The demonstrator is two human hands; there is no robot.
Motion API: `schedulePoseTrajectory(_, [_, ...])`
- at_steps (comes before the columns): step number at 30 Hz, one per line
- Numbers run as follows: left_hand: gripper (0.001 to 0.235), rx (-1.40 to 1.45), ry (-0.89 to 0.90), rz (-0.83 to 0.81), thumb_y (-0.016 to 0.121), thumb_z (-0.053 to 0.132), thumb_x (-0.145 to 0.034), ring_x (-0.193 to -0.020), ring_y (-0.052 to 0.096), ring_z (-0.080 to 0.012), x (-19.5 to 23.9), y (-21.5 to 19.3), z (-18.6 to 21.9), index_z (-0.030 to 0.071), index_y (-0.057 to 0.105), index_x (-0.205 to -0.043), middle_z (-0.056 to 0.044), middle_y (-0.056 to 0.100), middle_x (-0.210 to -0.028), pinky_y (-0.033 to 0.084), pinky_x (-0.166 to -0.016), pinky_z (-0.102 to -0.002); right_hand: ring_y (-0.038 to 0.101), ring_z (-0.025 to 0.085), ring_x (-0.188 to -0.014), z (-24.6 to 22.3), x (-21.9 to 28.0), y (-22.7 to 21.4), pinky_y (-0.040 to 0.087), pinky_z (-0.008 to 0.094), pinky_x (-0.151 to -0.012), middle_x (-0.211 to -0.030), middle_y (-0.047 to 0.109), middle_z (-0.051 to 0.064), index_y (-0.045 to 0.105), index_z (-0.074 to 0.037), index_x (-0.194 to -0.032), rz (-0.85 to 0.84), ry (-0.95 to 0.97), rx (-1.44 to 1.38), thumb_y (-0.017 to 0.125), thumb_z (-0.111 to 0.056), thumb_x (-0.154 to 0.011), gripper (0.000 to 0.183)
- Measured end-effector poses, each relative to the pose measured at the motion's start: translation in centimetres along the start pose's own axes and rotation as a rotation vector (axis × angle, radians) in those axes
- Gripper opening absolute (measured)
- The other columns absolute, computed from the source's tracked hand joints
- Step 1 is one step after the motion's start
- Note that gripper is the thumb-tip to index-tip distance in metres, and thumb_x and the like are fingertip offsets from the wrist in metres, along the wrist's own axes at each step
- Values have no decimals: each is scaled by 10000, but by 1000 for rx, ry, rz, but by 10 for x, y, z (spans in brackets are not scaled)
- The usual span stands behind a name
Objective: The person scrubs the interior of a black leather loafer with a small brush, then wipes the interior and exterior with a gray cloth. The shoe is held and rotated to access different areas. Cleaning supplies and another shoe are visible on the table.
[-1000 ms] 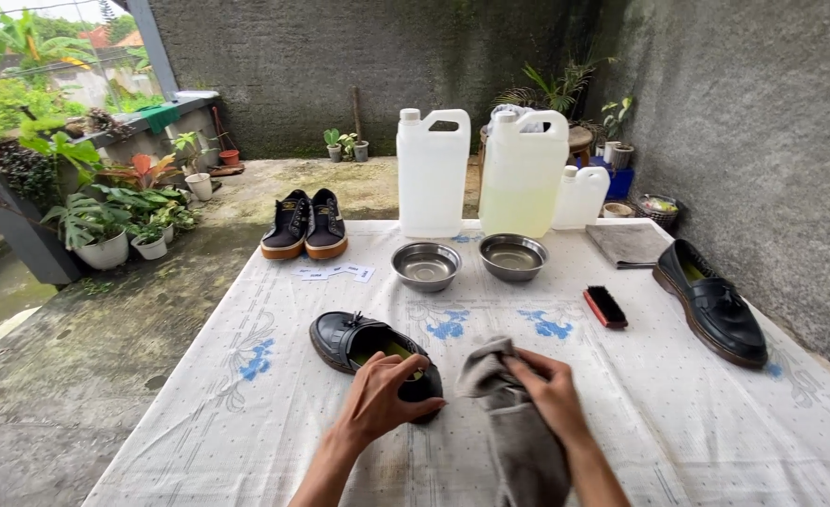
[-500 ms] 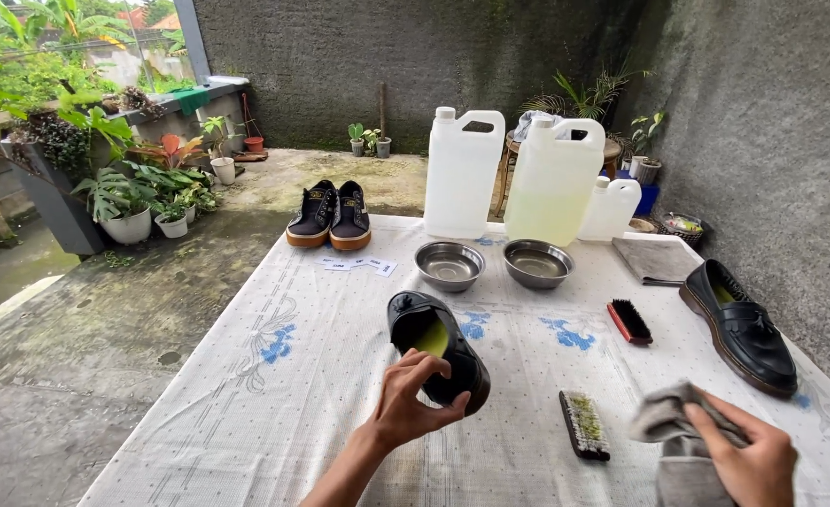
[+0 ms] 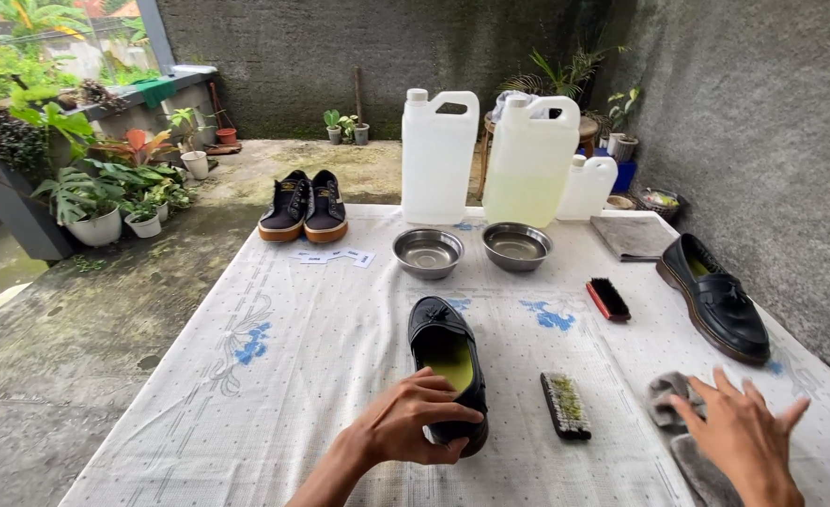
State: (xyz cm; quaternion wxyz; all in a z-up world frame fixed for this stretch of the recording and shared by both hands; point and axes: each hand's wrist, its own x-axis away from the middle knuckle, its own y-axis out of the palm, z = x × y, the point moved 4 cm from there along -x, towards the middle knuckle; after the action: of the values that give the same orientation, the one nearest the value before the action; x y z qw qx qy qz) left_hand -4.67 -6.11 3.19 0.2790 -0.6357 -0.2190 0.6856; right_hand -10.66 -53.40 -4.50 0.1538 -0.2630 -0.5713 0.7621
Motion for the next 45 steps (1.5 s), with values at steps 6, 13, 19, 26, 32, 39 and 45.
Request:
schedulePoseTrajectory(6, [117,48,-110,-115,720,218,-757,-651,549,-171,-8,-13,-6,138,777,-820,-5,706,-717,452,-692,-344,88,236,-1569,-80,34,-92,144,543,-1213,-1720,35,25,179,-431,-1589,-10,-664,-482,1017,-601,-592,1314])
schedulePoseTrajectory(13, [437,40,-447,-206,840,524,-806,-735,520,-108,17,-35,-38,178,660,-609,82,635,-643,333,-893,-336,-60,370,-1575,-126,16,-62,207,774,-1159,-1723,29,-149,21,-576,-1577,-633,-543,-477,964,-695,-513,1427])
schedulePoseTrajectory(19, [549,-140,-518,-180,899,441,-746,-757,422,-136,35,-41,-55,198,421,-628,89,467,-646,351,-955,-346,452,225,-1435,-137,8,-43,356,579,-1193,-1561,426,17,372,-286,-1512,-341,-739,-582,989,-530,-587,1139])
schedulePoseTrajectory(26, [505,113,-592,-80,890,169,-795,-830,472,-157,37,-46,-61,161,411,-634,39,487,-687,425,-728,-306,650,196,-999,-132,2,-49,656,465,-816,-1295,461,65,401,-310,-1520,-130,-682,-814,481,-811,-566,1081])
schedulePoseTrajectory(32, [527,254,-574,91,918,138,-765,-811,465,-147,40,-42,-65,175,412,-623,76,465,-658,420,-731,-286,670,208,-1031,-129,1,-52,606,536,-882,-1267,548,72,371,-350,-1558,-50,-586,-845,502,-734,-628,1015])
schedulePoseTrajectory(39, [582,466,-556,125,896,205,-808,-811,400,-139,39,-26,-68,209,341,-632,90,378,-682,369,-775,-267,571,278,-1239,-134,11,-66,560,533,-986,-1381,523,127,301,-153,-1555,203,-701,-839,804,-626,-551,1218])
schedulePoseTrajectory(45, [628,549,-694,325,890,126,-820,-779,432,-121,57,-24,-91,193,303,-605,55,396,-677,386,-716,-252,552,309,-1339,-136,12,-61,513,585,-1041,-1541,449,158,239,-173,-1583,117,-665,-774,804,-728,-577,1281])
